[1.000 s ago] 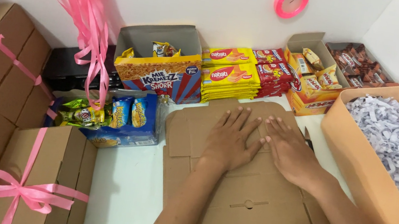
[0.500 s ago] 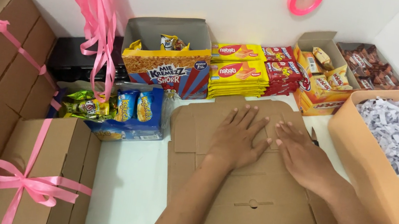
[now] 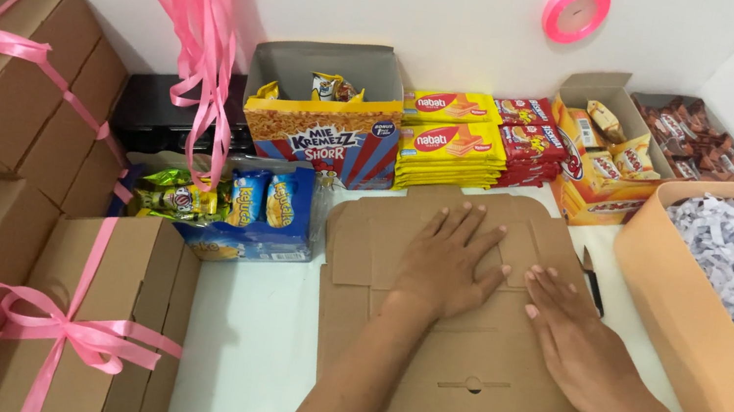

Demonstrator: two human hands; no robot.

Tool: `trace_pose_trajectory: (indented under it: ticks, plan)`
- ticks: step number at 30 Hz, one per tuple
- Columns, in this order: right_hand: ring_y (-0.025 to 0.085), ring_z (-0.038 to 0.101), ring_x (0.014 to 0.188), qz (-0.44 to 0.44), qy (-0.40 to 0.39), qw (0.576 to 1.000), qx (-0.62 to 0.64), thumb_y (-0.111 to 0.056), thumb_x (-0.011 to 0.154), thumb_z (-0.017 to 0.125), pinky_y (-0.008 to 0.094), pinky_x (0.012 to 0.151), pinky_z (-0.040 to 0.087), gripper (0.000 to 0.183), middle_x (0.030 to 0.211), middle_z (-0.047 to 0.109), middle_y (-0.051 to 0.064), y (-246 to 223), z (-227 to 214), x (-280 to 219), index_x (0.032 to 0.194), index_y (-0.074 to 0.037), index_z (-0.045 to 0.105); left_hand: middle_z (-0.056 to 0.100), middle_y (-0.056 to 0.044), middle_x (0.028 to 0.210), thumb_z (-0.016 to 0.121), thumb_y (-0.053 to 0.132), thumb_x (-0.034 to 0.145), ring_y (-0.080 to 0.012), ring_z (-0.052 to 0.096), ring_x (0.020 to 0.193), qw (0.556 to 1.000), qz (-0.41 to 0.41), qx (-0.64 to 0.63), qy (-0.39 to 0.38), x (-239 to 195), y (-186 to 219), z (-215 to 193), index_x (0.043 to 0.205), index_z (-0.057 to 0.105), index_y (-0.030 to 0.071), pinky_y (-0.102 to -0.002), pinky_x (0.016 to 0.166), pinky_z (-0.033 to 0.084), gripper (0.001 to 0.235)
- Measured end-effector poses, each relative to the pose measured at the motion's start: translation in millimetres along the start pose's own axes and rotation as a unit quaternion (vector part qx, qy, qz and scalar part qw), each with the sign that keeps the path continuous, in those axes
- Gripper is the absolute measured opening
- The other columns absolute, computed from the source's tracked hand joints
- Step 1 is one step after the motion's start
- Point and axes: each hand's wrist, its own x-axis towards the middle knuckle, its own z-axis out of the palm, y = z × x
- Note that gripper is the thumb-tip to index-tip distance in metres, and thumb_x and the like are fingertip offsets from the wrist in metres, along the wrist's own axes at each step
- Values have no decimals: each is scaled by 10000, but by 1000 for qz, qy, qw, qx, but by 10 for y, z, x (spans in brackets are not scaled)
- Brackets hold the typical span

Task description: Assembling a cardboard gift box by folding and tucking flaps from a flat sheet.

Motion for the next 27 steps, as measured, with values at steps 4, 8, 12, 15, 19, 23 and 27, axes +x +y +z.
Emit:
trace_pose_trajectory:
  ticks: [4,8,12,15,19,23,27]
  plan:
    - [171,283,1554,64,-45,996,35,-306,1037,360,393,1148,363,535,1623,405,41,-130,-236,227,1531,-108,413,257,-105,1678,235,608,969,-271,158,1563,1000,1,-18,-19,-36,65,-192,1565,374,249,-451,1258,43,709]
    - [316,264,1543,98,-115,989,6,-255,1101,269,523,1268,133,514,1620,385,151,-153,-329,543,1591,-137,365,174,-71,1729,179,546,1006,-218,66,1611,988,-38,36,-145,-90,202,-527,1626,266,273,-427,1300,-14,682]
    - [310,190,1565,99,-120,988,-13,-321,1106,195,556,1260,104,557,1668,285,146,-63,-144,745,1636,-160,259,175,-73,1728,182,538,1004,-218,63,1611,988,-34,38,-146,-111,197,-544,1626,258,278,-433,1301,-10,679]
    - [290,168,1579,99,-112,988,-30,-418,1104,135,513,1271,96,598,1688,249,133,-135,-159,682,1607,-141,298,209,-74,1720,174,549,1001,-229,93,1610,989,-42,23,-137,-119,218,-580,1616,285,270,-433,1311,8,685]
    - [283,129,1588,84,-130,981,-118,-445,1101,127,569,1257,65,602,1712,189,102,-109,-109,633,1623,-166,238,276,-116,1688,240,495,1013,-232,167,1595,991,-50,-47,-111,-154,173,-627,1575,359,207,-425,1318,41,642]
    - [294,30,1591,94,-163,978,-94,-473,1089,47,649,1219,19,613,1735,72,68,-262,-276,618,1636,-232,182,357,-232,1612,313,354,1049,-318,261,1559,988,-70,-122,-57,-185,40,-652,1546,380,58,-453,1302,140,583]
    - [253,36,1592,76,-170,977,-106,-431,1089,52,615,1232,-16,597,1728,94,58,-269,-278,634,1649,-238,130,597,-168,1391,416,284,1078,-276,481,1436,992,-125,-14,9,-277,-312,-466,1355,607,59,-476,1250,268,405]
